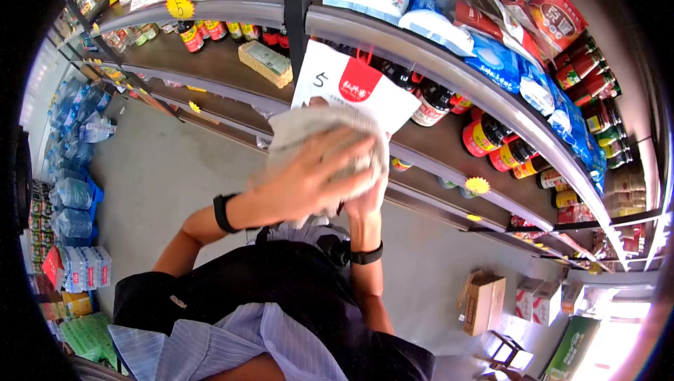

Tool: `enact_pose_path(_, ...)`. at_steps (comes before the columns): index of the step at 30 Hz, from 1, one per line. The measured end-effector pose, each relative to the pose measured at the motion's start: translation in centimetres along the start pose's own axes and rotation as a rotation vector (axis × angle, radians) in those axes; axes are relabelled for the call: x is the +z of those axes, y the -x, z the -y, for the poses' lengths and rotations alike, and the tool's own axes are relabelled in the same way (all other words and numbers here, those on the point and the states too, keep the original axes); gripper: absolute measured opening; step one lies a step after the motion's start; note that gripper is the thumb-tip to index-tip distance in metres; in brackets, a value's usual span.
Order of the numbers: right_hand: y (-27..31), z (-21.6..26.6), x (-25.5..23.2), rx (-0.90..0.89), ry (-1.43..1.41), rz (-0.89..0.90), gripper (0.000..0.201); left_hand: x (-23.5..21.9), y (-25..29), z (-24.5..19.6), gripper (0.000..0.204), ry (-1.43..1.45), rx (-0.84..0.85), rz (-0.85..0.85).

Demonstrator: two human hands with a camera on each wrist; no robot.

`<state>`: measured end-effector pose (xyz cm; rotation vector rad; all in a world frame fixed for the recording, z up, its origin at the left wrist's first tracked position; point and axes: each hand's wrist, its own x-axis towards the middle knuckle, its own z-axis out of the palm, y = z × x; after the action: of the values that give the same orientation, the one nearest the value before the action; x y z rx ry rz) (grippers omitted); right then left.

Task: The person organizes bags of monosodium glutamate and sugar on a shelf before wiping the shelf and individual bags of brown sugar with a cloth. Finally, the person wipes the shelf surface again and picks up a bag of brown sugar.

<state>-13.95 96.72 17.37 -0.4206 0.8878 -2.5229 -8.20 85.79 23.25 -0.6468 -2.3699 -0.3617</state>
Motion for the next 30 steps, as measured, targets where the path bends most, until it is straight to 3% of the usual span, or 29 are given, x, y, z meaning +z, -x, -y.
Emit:
enact_pose_path(1, -0.5, 0.2, 0.7, -0.127, -0.361, 0.267, 0.052, 0.5, 1.0, -0.7, 0.036, 0.005, 0.038, 0.021)
enact_pose_path(3, -1.6, 2.0, 0.9, 0.219, -0.433, -0.006, 0.053, 1.7, 3.7, -1.4, 0.033, -0.006, 0.072, 0.025)
enact_pose_path(4, -1.5, 2.5, 1.8, 0.112, -0.196, -0.207, 0.054, 2.1, 4.8, -1.4, 0.035, 0.054, 0.126, 0.048)
enact_pose_path(7, -1.5, 2.8, 1.6, 0.099, -0.094, -0.225, 0.05, 1.8, 4.9, 0.4, 0.034, 0.145, 0.176, 0.106)
enact_pose_path(9, -1.2, 2.7, 1.6, 0.153, -0.119, -0.142, 0.049, 0.2, 2.6, 2.6, 0.033, 0.137, 0.155, -0.036)
enact_pose_path(11, -0.7, 2.0, 2.7, 0.174, -0.104, -0.213, 0.052, -1.7, -0.3, 5.2, 0.035, 0.122, 0.072, -0.16)
enact_pose_path(13, -0.3, 1.0, 2.4, 0.208, 0.083, -0.306, 0.054, -3.1, -2.7, 7.3, 0.039, 0.16, 0.036, -0.237)
enact_pose_path(17, -0.1, 0.6, 2.2, 0.245, -0.085, -0.225, 0.054, -3.0, -1.9, 7.6, 0.042, 0.338, -0.056, -0.096)
enact_pose_path(19, -0.3, 0.4, 1.2, 0.226, -0.103, -0.206, 0.053, -1.8, 0.0, 6.2, 0.046, 0.337, -0.135, -0.073)
enact_pose_path(21, -0.6, 0.1, -0.2, 0.212, -0.113, -0.191, 0.052, 0.1, 2.1, 5.1, 0.047, 0.558, -0.205, -0.055)
enact_pose_path(23, -1.0, -0.3, -1.7, 0.159, -0.119, -0.197, 0.051, 0.6, 3.5, 3.1, 0.046, 0.559, -0.168, -0.054)
enact_pose_path(25, -1.2, 0.9, -0.2, 0.099, -0.103, -0.306, 0.052, 1.1, 4.7, 1.2, 0.04, 0.665, -0.147, -0.035)
enact_pose_path(27, -2.2, 1.7, -0.4, 0.027, -0.076, -0.274, 0.053, 1.1, 5.7, -0.5, 0.04, 0.745, -0.062, 0.061)
enact_pose_path(29, -2.5, 2.7, 0.1, -0.058, 0.021, -0.388, 0.051, 1.4, 6.6, -0.9, 0.043, 0.798, -0.028, 0.109)
enact_pose_path(30, -2.6, 3.0, 0.1, -0.182, 0.145, -0.391, 0.051, 2.1, 7.7, -0.3, 0.046, 0.886, -0.097, 0.181)
